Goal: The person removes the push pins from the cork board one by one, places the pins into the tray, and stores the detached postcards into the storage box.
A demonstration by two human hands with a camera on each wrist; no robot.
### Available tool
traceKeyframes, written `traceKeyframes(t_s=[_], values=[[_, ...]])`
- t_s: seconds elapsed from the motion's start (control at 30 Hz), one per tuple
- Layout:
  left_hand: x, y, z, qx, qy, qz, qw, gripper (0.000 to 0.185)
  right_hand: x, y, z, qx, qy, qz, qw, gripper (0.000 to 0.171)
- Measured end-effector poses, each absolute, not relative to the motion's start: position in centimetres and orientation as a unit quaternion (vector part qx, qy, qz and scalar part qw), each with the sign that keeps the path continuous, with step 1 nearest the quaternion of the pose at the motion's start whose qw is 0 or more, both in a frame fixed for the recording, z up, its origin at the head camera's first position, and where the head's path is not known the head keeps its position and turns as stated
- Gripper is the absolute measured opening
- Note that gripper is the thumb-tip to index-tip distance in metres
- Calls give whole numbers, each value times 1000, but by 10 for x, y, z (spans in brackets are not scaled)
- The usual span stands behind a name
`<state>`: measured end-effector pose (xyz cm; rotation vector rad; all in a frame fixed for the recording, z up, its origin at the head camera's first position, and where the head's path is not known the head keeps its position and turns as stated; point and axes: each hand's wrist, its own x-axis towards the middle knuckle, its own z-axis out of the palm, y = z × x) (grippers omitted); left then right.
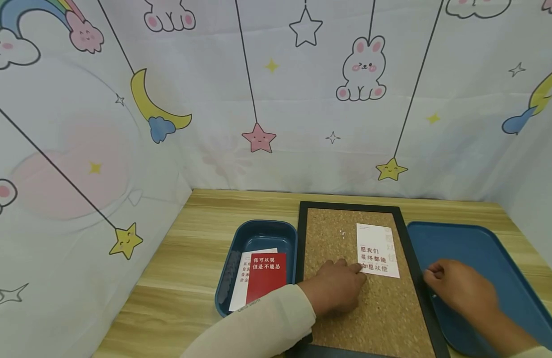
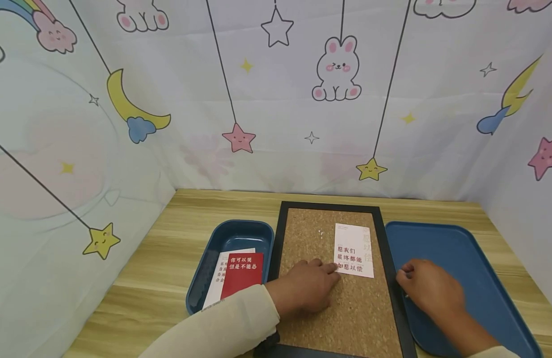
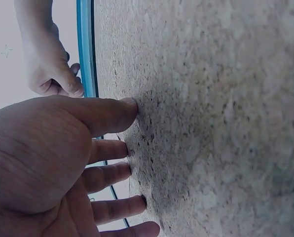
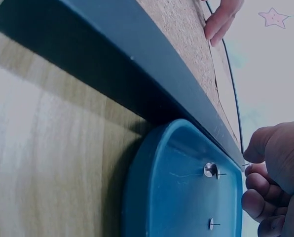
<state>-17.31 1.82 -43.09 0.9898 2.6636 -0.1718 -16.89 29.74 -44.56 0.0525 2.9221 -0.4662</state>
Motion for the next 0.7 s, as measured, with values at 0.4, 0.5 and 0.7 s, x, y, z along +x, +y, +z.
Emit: traceKeyframes(t_s=[0.4, 0.5, 0.7], values=[[-173, 17, -430, 341, 927, -51, 148, 48, -169, 303, -451, 15, 983, -158, 92, 47], [-172, 18, -430, 341, 927, -50, 150, 48, -170, 301, -450, 15, 983, -159, 92, 45], [-172, 17, -430, 341, 927, -51, 151, 49, -170, 295, -450, -2, 983, -162, 88, 43]])
